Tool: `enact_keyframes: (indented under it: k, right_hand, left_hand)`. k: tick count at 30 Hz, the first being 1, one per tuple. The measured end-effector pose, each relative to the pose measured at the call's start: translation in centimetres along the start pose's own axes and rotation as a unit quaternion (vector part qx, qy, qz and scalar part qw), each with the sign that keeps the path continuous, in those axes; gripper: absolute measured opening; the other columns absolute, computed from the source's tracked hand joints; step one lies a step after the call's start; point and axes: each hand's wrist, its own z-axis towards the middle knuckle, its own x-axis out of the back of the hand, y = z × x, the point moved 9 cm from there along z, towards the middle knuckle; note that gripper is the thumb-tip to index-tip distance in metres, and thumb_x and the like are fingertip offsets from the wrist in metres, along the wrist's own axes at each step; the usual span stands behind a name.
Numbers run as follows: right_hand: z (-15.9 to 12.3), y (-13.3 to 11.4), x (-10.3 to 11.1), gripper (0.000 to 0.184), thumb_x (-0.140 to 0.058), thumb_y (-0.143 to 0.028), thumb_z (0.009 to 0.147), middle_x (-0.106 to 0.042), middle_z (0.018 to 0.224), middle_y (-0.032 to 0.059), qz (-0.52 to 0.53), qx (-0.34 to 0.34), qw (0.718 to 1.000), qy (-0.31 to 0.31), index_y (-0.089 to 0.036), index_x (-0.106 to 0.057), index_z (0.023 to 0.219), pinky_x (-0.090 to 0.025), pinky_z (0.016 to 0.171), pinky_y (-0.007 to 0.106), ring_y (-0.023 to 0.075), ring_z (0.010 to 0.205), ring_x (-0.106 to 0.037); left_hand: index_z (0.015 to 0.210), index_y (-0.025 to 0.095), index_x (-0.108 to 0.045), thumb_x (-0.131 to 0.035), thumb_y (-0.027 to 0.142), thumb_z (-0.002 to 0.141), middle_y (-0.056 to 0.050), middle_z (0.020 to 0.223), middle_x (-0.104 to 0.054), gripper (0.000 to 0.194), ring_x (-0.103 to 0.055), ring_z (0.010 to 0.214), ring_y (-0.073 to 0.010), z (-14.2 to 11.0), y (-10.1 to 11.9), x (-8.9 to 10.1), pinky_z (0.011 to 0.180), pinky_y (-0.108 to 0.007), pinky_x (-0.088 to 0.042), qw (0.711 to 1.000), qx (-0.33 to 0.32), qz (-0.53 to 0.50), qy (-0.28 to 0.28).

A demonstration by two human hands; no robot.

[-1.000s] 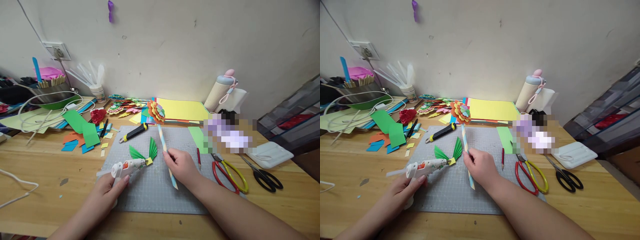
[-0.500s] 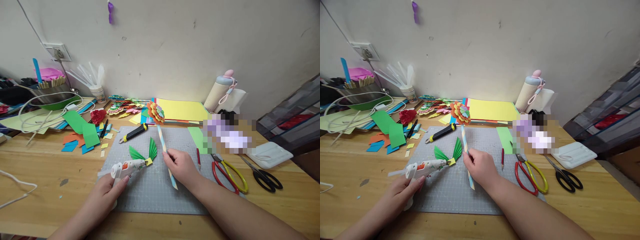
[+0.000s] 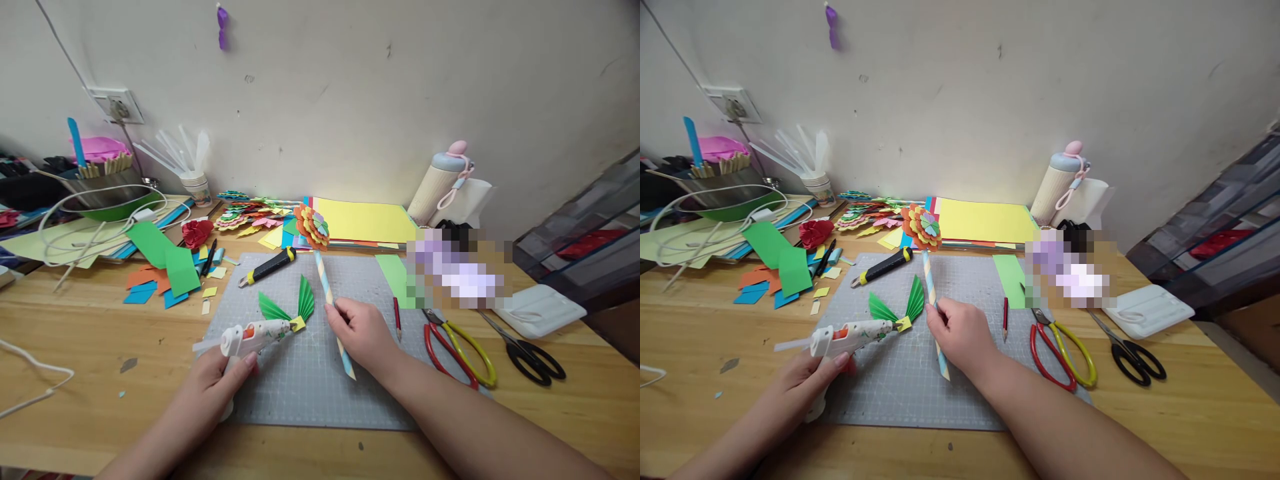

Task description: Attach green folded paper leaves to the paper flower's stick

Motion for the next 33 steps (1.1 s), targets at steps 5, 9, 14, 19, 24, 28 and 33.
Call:
enact_keyframes:
  k: [5,9,14,19,24,28,33]
  right_hand:
    - [-0.03,-0.01,0.07,0.041,-0.04,-0.041,0.087,-0.03,0.047,-0.0057,-0.001,-0.001,1.0,0.001,-0.019,-0.027,0.056,-0.019,0.048,0.023,0.009,0.046,-0.031]
    - [-0.12,-0.01,0.04,0.041,-0.04,-0.041,0.087,-0.03,0.047,-0.0057,-0.002,-0.002,1.0,-0.002,-0.019,-0.027,0.056,-0.019,0.048,0.023,0.009,0.046,-0.031]
    - [-0.04,-0.04,0.09,0.041,-0.04,-0.041,0.088,-0.031,0.047,-0.0057,-0.002,0.0,1.0,-0.001,-0.019,-0.028,0.056,-0.019,0.048,0.024,0.009,0.046,-0.031]
    - [-0.03,-0.08,0.06,0.041,-0.04,-0.041,0.088,-0.03,0.047,-0.0057,-0.002,0.001,1.0,-0.002,-0.019,-0.027,0.056,-0.019,0.048,0.024,0.009,0.046,-0.031]
    - [-0.07,-0.16,0.08,0.041,-0.04,-0.041,0.087,-0.03,0.047,-0.0057,-0.007,0.003,1.0,-0.001,-0.019,-0.027,0.055,-0.019,0.048,0.024,0.009,0.046,-0.031]
    - [-0.05,-0.15,0.15,0.041,-0.04,-0.041,0.088,-0.03,0.047,-0.0058,-0.008,0.003,1.0,-0.001,-0.019,-0.027,0.055,-0.019,0.048,0.024,0.0091,0.046,-0.031]
    - [-0.05,-0.26,0.22,0.04,-0.04,-0.04,0.088,-0.031,0.047,-0.0057,-0.009,0.009,1.0,0.001,-0.02,-0.027,0.055,-0.02,0.048,0.024,0.0092,0.046,-0.031]
  left_hand:
    - [0.057,0.021,-0.06,-0.036,0.058,0.081,-0.002,0.057,-0.053,0.05,-0.052,0.061,-0.018,0.02,0.56,0.05,0.058,-0.027,-0.042,1.0,-0.013,0.022,0.005]
    - [0.053,0.021,-0.055,-0.041,0.054,0.081,0.0,0.051,-0.046,0.046,-0.048,0.058,-0.0172,0.05,0.91,0.25,0.055,-0.026,-0.04,1.0,-0.025,0.008,0.012]
    - [0.051,0.021,-0.052,-0.044,0.052,0.079,0.0,0.049,-0.044,0.043,-0.05,0.061,-0.0183,-0.02,1.01,0.58,0.056,-0.026,-0.042,0.999,-0.027,-0.018,0.03]
    - [0.05,0.02,-0.048,-0.043,0.051,0.08,0.0,0.052,-0.046,0.043,-0.05,0.061,-0.0174,-0.02,0.64,0.39,0.056,-0.025,-0.041,0.999,-0.02,-0.024,0.026]
    - [0.056,0.02,-0.057,-0.042,0.054,0.08,-0.001,0.058,-0.053,0.044,-0.051,0.062,-0.0177,-0.24,0.48,0.21,0.057,-0.026,-0.042,1.0,-0.005,-0.011,0.009]
    - [0.065,0.021,-0.065,-0.04,0.057,0.08,-0.002,0.066,-0.061,0.046,-0.054,0.065,-0.0181,-0.57,0.35,0.44,0.056,-0.026,-0.043,1.0,0.009,-0.022,0.013]
    - [0.061,0.021,-0.064,-0.039,0.057,0.081,-0.002,0.063,-0.06,0.049,-0.054,0.062,-0.0177,-0.56,0.55,0.31,0.055,-0.026,-0.043,1.0,-0.001,-0.001,0.009]
